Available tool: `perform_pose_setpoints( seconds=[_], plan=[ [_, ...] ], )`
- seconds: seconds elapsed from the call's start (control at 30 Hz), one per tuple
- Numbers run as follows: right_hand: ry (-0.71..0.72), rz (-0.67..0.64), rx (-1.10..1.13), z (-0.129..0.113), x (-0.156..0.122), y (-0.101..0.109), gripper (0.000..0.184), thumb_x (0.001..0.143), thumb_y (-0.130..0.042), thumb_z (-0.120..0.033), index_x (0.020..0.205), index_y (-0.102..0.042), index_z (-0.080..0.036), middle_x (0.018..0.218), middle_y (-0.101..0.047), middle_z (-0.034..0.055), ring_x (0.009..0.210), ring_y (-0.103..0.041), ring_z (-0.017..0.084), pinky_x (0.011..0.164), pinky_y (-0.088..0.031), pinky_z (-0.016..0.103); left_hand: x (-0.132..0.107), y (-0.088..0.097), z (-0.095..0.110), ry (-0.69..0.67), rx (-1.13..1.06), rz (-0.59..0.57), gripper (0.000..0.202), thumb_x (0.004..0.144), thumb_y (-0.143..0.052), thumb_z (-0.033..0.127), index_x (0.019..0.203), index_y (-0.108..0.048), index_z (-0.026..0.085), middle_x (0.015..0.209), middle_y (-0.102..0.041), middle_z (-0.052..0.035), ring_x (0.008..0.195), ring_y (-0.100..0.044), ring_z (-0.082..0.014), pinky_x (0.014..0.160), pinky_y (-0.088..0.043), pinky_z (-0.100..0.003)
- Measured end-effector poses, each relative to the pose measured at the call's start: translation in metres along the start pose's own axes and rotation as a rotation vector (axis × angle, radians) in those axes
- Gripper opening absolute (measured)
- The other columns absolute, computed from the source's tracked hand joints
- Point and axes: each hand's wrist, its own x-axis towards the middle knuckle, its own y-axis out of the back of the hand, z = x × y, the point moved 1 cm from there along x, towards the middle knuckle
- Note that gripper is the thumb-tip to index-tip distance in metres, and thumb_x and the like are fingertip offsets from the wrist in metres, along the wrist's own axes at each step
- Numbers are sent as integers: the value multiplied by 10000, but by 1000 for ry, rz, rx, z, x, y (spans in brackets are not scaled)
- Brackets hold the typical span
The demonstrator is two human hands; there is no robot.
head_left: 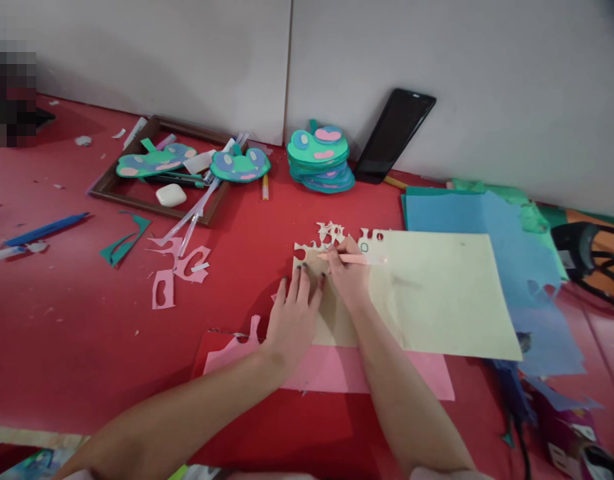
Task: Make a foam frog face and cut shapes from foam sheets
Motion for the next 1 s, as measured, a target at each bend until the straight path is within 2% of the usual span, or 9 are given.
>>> perform_pose_setpoints(
  seconds=[0.1, 0.3, 0.47, 0.57, 0.7, 1.0],
  plan=[
    [-7, -12, 0, -1, 0, 0, 214, 823, -499, -267, 642, -391, -224, 523, -488, -56, 508, -493, 105, 526, -387, 234, 0, 1, 0, 6, -23, -1, 556, 841, -335, 73, 1394, -326, 132, 1422, -350, -199, 1316, -338, -316, 1040, -343, -469],
    [-10, -12, 1, 1, 0, 0, 245, 825, -482, -252, 618, -354, -223, 495, -435, -68, 467, -440, 95, 487, -348, 229, 0, 1, 0, -6, -18, -23, 536, 845, -342, 86, 1379, -358, 133, 1414, -367, -193, 1326, -318, -319, 1046, -337, -468],
    [-36, 47, 21, 2, 0, 1, 306, 856, -474, -329, 613, -318, -227, 471, -404, -74, 453, -434, 96, 501, -366, 239, 0, 2, 0, 2, -38, -37, 539, 852, -340, 91, 1390, -336, 136, 1433, -334, -198, 1337, -296, -317, 1053, -325, -470],
    [-26, 36, 12, 2, 0, 1, 319, 861, -471, -355, 609, -321, -229, 464, -407, -70, 451, -452, 101, 508, -388, 243, 0, 3, 0, 1, -33, -38, 537, 853, -332, 86, 1388, -339, 130, 1433, -333, -199, 1337, -295, -320, 1052, -326, -470],
    [-14, 6, 18, 4, -1, -1, 296, 863, -459, -345, 618, -339, -230, 458, -412, -71, 452, -473, 103, 526, -414, 243, 0, 3, 0, -2, -33, -35, 552, 846, -335, 81, 1396, -321, 128, 1426, -344, -200, 1336, -296, -323, 1049, -329, -476],
    [24, -2, -67, -4, 0, 1, 287, 847, -467, -301, 596, -350, -225, 472, -461, -52, 485, -504, 111, 498, -376, 233, 0, 2, 0, -2, -21, -22, 543, 849, -336, 86, 1390, -331, 119, 1430, -335, -203, 1332, -303, -324, 1051, -329, -468]
  ],
)
